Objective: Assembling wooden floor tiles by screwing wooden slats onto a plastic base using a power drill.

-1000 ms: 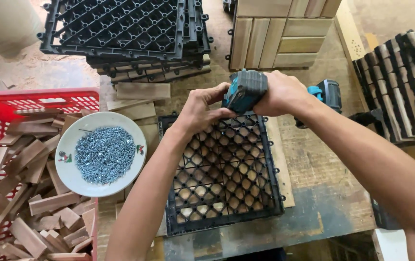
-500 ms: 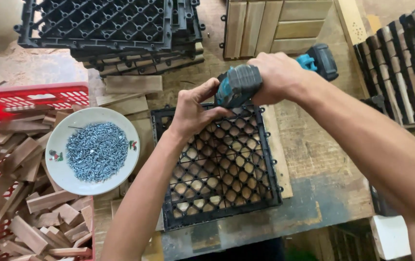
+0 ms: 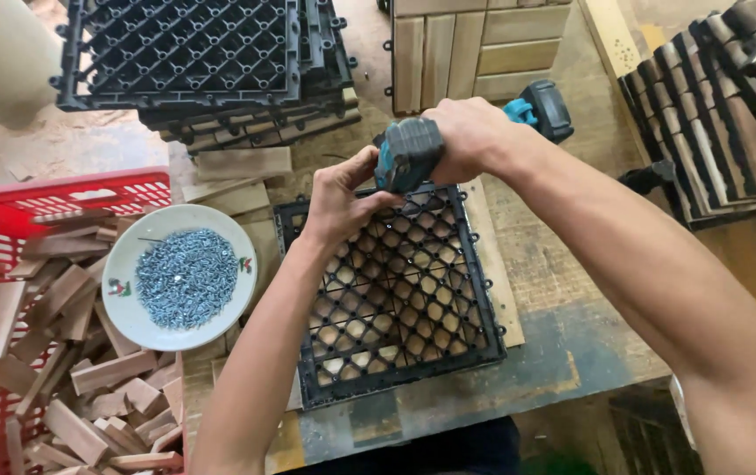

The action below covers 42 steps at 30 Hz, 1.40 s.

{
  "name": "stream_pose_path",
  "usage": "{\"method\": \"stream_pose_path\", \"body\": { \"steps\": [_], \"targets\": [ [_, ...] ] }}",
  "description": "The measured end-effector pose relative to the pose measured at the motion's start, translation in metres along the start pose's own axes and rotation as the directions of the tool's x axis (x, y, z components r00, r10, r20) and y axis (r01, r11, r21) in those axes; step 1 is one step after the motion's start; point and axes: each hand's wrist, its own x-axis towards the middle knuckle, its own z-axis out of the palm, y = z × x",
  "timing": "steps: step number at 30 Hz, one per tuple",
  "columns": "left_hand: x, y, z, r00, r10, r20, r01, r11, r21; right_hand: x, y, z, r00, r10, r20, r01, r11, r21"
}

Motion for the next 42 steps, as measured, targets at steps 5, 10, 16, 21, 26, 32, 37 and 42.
{"method": "stream_pose_path", "body": {
  "steps": [5, 10, 16, 21, 26, 32, 37, 42],
  "targets": [
    [-0.024, 0.015, 0.000, 0.999, 0.016, -0.031, -0.008, 0.971, 0.239, -0.019, -0.020, -0.002, 0.988, -0.145, -0.048, 0.140, 0.986, -0.095],
    [-0.046, 0.052, -0.040, 1.000, 0.017, 0.002, -0.015, 0.819, 0.573, -0.032, 0.027, 0.053, 0.981, 0.002, -0.195, 0.017, 0.995, 0.094],
    [-0.173, -0.055, -0.198, 0.873, -0.235, -0.427, 0.481, 0.267, 0.835, -0.145, 0.030, 0.143, 0.915, 0.302, -0.269, -0.085, 0.794, 0.602],
    [-0.206, -0.078, -0.216, 0.855, -0.274, -0.440, 0.475, 0.076, 0.876, -0.226, -0.020, 0.177, 0.908, 0.314, -0.276, -0.053, 0.740, 0.671],
    [-0.198, -0.061, -0.205, 0.825, -0.153, -0.544, 0.563, 0.138, 0.815, -0.244, -0.048, 0.240, 0.900, 0.109, -0.422, 0.127, 0.860, 0.494],
    [-0.193, -0.017, -0.198, 0.798, -0.232, -0.557, 0.603, 0.321, 0.730, -0.255, -0.092, 0.247, 0.866, 0.022, -0.500, 0.143, 0.947, 0.289],
    [-0.207, -0.006, -0.188, 0.852, -0.024, -0.523, 0.482, 0.426, 0.766, -0.256, -0.102, 0.249, 0.825, -0.004, -0.565, 0.146, 0.967, 0.207],
    [-0.206, -0.001, -0.184, 0.846, 0.016, -0.532, 0.478, 0.416, 0.773, -0.255, -0.101, 0.257, 0.810, 0.019, -0.585, 0.117, 0.974, 0.193]
  ]
}}
